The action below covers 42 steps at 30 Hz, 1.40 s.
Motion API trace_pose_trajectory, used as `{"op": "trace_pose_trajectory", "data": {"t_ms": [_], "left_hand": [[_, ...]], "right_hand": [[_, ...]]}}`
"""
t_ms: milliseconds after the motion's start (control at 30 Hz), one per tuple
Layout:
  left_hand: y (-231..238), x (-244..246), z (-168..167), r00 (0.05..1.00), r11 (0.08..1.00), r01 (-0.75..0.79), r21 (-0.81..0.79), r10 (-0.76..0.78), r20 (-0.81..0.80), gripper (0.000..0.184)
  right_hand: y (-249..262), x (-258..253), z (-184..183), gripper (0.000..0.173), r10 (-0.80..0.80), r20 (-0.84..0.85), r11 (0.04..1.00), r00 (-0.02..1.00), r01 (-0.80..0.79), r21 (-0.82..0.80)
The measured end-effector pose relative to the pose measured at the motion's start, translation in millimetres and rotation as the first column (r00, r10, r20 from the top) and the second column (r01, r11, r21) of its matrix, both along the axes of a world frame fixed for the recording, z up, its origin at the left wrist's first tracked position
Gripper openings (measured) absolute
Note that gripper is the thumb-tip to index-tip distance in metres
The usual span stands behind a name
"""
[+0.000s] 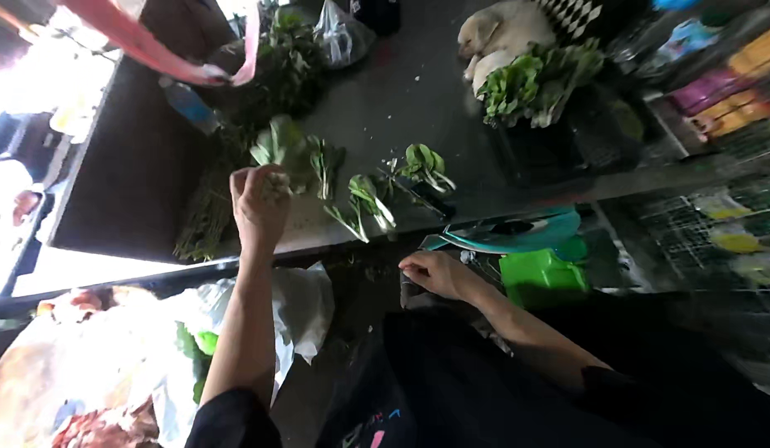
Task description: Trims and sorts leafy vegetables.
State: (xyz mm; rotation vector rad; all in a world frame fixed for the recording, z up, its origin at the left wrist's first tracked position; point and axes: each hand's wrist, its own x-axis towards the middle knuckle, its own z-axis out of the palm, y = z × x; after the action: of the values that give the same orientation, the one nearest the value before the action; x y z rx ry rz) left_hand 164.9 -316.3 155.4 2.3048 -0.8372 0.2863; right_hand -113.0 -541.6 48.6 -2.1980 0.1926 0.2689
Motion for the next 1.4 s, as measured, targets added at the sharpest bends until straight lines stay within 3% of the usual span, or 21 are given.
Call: {"op": "trace_pose_trajectory", "data": {"t_ms": [67, 133, 200, 267, 333, 400, 500, 567, 633, 733, 867, 933, 1000, 1100, 1200, 1267, 1300, 1400], "left_hand": [[-34, 39, -15, 0.993, 0.997, -0.078, -0.03, 0.08, 0.092, 0.046], [-67, 61, -57, 0.994, 0.994, -0.093, 0.064, 0.089, 0.064, 0.042], [-88, 74, -112, 0.994, 0.958, -0.056, 0.283, 0.08, -0.071, 0.043], [-92, 78, -162, 0.956, 0.862, 0.054, 0.504, 0.101, -0.276, 0.062], [-98, 75, -186, 0.927, 0.861, 0.066, 0.504, 0.134, -0.351, 0.07], [-102, 73, -183, 0.918, 0.885, 0.068, 0.46, 0.124, -0.376, 0.07], [-92, 77, -177, 0.919, 0.908, 0.081, 0.411, 0.092, -0.384, 0.062], [-85, 73, -169, 0.926, 0.929, 0.054, 0.367, 0.09, -0.365, 0.056], [-77, 64, -163, 0.937, 0.937, 0.017, 0.35, 0.107, -0.333, 0.05], [-61, 48, -159, 0.939, 0.94, -0.018, 0.342, 0.133, -0.317, 0.043], [-36, 32, -162, 0.892, 0.956, 0.005, 0.295, 0.129, -0.432, 0.04], [-30, 21, -163, 0.864, 0.965, 0.019, 0.262, 0.116, -0.49, 0.039], [-28, 14, -158, 0.856, 0.973, 0.027, 0.227, 0.095, -0.508, 0.037], [-45, 8, -143, 0.853, 0.995, 0.02, 0.099, 0.035, -0.521, 0.039], [-81, -5, -115, 0.789, 0.999, -0.031, -0.024, 0.01, -0.615, 0.042], [-117, -20, -103, 0.725, 0.986, -0.017, -0.167, -0.103, -0.681, 0.04], [-135, -30, -98, 0.654, 0.964, -0.012, -0.266, -0.194, -0.731, 0.044], [-177, -56, -88, 0.315, 0.853, -0.058, -0.518, -0.477, -0.821, 0.064]], "right_hand": [[-27, 9, -3, 0.035, 0.005, 0.011, 1.0, 1.0, -0.005, 0.012], [-61, 7, -6, 0.035, -0.053, -0.032, 0.999, 0.998, 0.053, -0.002], [-95, 7, -3, 0.036, -0.093, -0.122, 0.996, 0.988, 0.09, -0.026], [-126, 4, 1, 0.035, -0.12, -0.155, 0.993, 0.981, 0.118, -0.02], [-162, 3, 11, 0.035, -0.209, -0.138, 0.978, 0.968, 0.211, 0.0], [-202, 2, 19, 0.033, -0.372, -0.109, 0.928, 0.922, 0.371, -0.034], [-270, 10, 8, 0.031, -0.625, 0.041, 0.774, 0.78, 0.625, -0.1], [-321, 25, -3, 0.035, -0.775, 0.114, 0.612, 0.622, 0.783, -0.112], [-371, 40, -21, 0.045, -0.908, 0.107, 0.392, 0.406, 0.911, -0.129], [-423, 55, -61, 0.057, -0.985, 0.081, 0.145, 0.153, 0.985, -0.098], [-434, 77, -84, 0.09, -0.995, 0.01, 0.102, 0.104, 0.985, -0.139], [-438, 78, -88, 0.081, -0.996, 0.032, 0.073, 0.078, 0.989, -0.125], [-437, 69, -87, 0.067, -0.994, 0.053, 0.093, 0.094, 0.995, -0.018], [-423, 47, -62, 0.05, -0.988, 0.064, 0.156, 0.142, 0.935, 0.318], [-379, 34, -16, 0.035, -0.981, 0.049, 0.17, 0.19, 0.699, 0.694], [-337, 29, 11, 0.031, -0.959, 0.055, 0.21, 0.278, 0.566, 0.797], [-313, 30, 20, 0.033, -0.935, 0.068, 0.249, 0.349, 0.506, 0.826], [-236, 48, 20, 0.039, -0.768, 0.087, 0.346, 0.635, 0.296, 0.891]]}}
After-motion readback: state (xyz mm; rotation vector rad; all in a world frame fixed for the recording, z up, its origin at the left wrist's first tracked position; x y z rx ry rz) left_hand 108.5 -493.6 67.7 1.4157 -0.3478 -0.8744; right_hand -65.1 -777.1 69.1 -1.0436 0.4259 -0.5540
